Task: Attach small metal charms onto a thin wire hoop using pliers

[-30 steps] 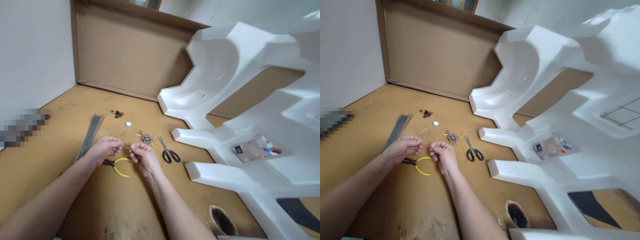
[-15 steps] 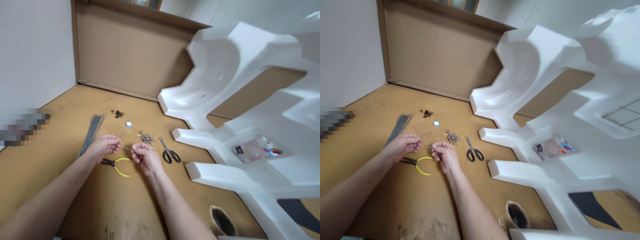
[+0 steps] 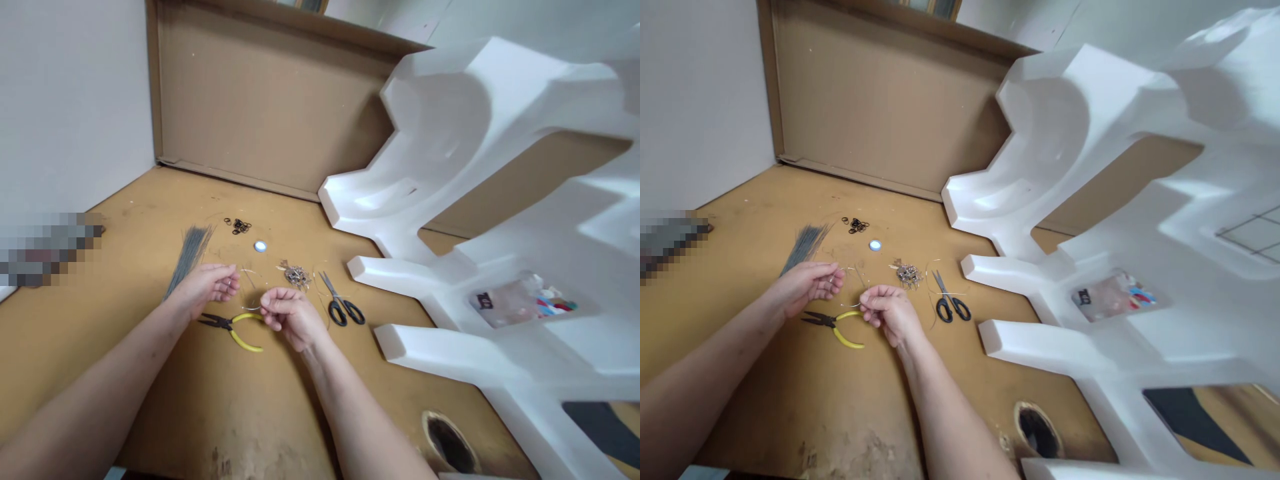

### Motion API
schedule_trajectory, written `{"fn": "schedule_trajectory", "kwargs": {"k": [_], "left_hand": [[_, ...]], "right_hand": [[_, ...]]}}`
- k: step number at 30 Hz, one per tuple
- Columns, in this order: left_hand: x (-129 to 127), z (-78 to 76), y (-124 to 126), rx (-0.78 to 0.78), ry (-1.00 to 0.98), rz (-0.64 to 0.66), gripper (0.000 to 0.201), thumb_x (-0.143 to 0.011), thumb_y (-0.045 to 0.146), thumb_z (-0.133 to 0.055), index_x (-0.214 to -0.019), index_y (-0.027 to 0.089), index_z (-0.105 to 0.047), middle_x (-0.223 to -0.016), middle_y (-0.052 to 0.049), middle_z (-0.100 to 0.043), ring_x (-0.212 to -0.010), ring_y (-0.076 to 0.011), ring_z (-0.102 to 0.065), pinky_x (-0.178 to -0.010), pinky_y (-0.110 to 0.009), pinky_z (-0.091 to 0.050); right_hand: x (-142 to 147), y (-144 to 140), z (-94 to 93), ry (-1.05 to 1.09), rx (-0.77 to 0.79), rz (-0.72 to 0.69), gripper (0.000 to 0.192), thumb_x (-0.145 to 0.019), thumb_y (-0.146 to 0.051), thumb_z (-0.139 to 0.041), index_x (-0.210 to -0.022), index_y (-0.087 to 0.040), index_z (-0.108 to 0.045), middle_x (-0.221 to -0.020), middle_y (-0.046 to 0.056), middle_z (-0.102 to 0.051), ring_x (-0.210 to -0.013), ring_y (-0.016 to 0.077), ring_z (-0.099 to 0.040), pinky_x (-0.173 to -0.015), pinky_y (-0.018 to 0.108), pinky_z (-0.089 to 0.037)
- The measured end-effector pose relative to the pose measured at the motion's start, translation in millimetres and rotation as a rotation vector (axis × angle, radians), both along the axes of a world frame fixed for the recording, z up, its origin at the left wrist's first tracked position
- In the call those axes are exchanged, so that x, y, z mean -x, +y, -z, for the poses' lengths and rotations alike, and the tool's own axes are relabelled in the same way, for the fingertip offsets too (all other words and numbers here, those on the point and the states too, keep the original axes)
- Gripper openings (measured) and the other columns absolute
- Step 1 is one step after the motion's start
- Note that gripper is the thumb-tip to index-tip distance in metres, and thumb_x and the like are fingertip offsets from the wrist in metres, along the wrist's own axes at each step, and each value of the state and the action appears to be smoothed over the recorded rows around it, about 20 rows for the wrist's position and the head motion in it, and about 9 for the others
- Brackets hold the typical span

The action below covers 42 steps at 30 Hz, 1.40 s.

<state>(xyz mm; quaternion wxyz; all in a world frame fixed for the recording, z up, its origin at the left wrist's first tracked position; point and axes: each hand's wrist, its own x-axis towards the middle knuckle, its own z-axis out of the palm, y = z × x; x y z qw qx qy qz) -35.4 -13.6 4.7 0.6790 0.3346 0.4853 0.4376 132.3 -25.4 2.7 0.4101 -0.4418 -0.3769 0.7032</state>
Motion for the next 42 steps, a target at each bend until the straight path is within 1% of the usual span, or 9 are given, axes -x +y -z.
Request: {"fn": "schedule_trajectory", "kwargs": {"k": [3,6,16,20,23,29,35,39,42], "left_hand": [[0,-1.1,0,0.01,0.011,0.028,0.022,-0.065,0.032,-0.063,-0.062,0.011,-0.058,-0.055,-0.002,-0.058,-0.048,-0.0081,-0.052,-0.049,-0.02,-0.038],[0,-2.1,-1,0.01,0.035,0.054,0.017,-0.063,0.027,-0.063,-0.059,0.011,-0.057,-0.051,-0.001,-0.056,-0.045,-0.007,-0.05,-0.047,-0.02,-0.036],[-4,-9.4,-4,0.031,0.139,0.039,0.013,-0.055,0.015,-0.055,-0.045,0.015,-0.047,-0.04,0.003,-0.047,-0.036,-0.0054,-0.04,-0.04,-0.019,-0.029],[-4,-10.7,-4,0.016,0.156,0.055,0.014,-0.053,0.017,-0.051,-0.042,0.015,-0.045,-0.036,0.005,-0.042,-0.033,-0.0047,-0.035,-0.037,-0.019,-0.025],[-4,-9.7,-4,-0.006,0.149,0.07,0.012,-0.054,0.019,-0.05,-0.043,0.015,-0.046,-0.034,0.005,-0.04,-0.032,-0.005,-0.033,-0.037,-0.019,-0.023],[-5,-3.5,-4,-0.024,0.125,0.053,0.012,-0.055,0.02,-0.053,-0.047,0.015,-0.046,-0.036,0.005,-0.043,-0.034,-0.0047,-0.036,-0.038,-0.018,-0.026],[-8,0.1,-2,-0.005,0.104,-0.002,0.012,-0.056,0.019,-0.056,-0.049,0.015,-0.047,-0.04,0.005,-0.046,-0.035,-0.0049,-0.039,-0.039,-0.018,-0.028],[-10,0.5,-3,0.002,0.105,0.0,0.013,-0.056,0.019,-0.058,-0.05,0.015,-0.047,-0.039,0.005,-0.046,-0.035,-0.0045,-0.038,-0.039,-0.018,-0.027],[-12,1.9,-4,-0.005,0.105,0.01,0.012,-0.056,0.019,-0.058,-0.05,0.015,-0.048,-0.039,0.005,-0.046,-0.034,-0.0042,-0.038,-0.039,-0.018,-0.027]], "right_hand": [[1,-1,-0.7,-0.016,0.013,-0.033,0.009,-0.046,-0.012,-0.068,-0.047,-0.013,-0.059,-0.04,0.0,-0.057,-0.032,0.0056,-0.046,-0.029,0.014,-0.02],[2,-1,-0.8,-0.032,0.02,-0.063,0.009,-0.046,-0.012,-0.067,-0.046,-0.013,-0.059,-0.038,0.0,-0.056,-0.031,0.0053,-0.045,-0.029,0.014,-0.019],[4,-3,0.0,-0.091,0.022,-0.1,0.007,-0.045,-0.012,-0.065,-0.047,-0.013,-0.058,-0.038,-0.001,-0.056,-0.03,0.0051,-0.045,-0.029,0.014,-0.02],[4,-3,0.0,-0.112,0.029,-0.099,0.008,-0.044,-0.012,-0.065,-0.046,-0.013,-0.057,-0.038,-0.002,-0.056,-0.03,0.0054,-0.046,-0.029,0.015,-0.02],[3,-3,0.2,-0.113,0.02,-0.105,0.008,-0.045,-0.012,-0.065,-0.046,-0.013,-0.057,-0.038,-0.002,-0.056,-0.03,0.0052,-0.046,-0.029,0.015,-0.02],[-1,-1,0.3,-0.099,-0.006,-0.125,0.008,-0.048,-0.016,-0.067,-0.049,-0.013,-0.06,-0.041,-0.002,-0.057,-0.034,0.0042,-0.046,-0.031,0.015,-0.021],[-5,4,1.9,-0.125,-0.013,-0.104,0.022,-0.049,-0.03,-0.073,-0.056,-0.012,-0.063,-0.052,0.002,-0.061,-0.041,0.0053,-0.05,-0.033,0.015,-0.024],[-2,5,4.7,-0.132,-0.09,0.012,0.026,-0.053,-0.037,-0.071,-0.057,-0.013,-0.062,-0.054,0.001,-0.061,-0.043,0.0055,-0.05,-0.036,0.016,-0.027],[1,4,6.8,-0.172,-0.156,0.078,0.025,-0.055,-0.037,-0.07,-0.055,-0.014,-0.06,-0.049,-0.001,-0.057,-0.04,0.004,-0.044,-0.037,0.016,-0.027]]}}
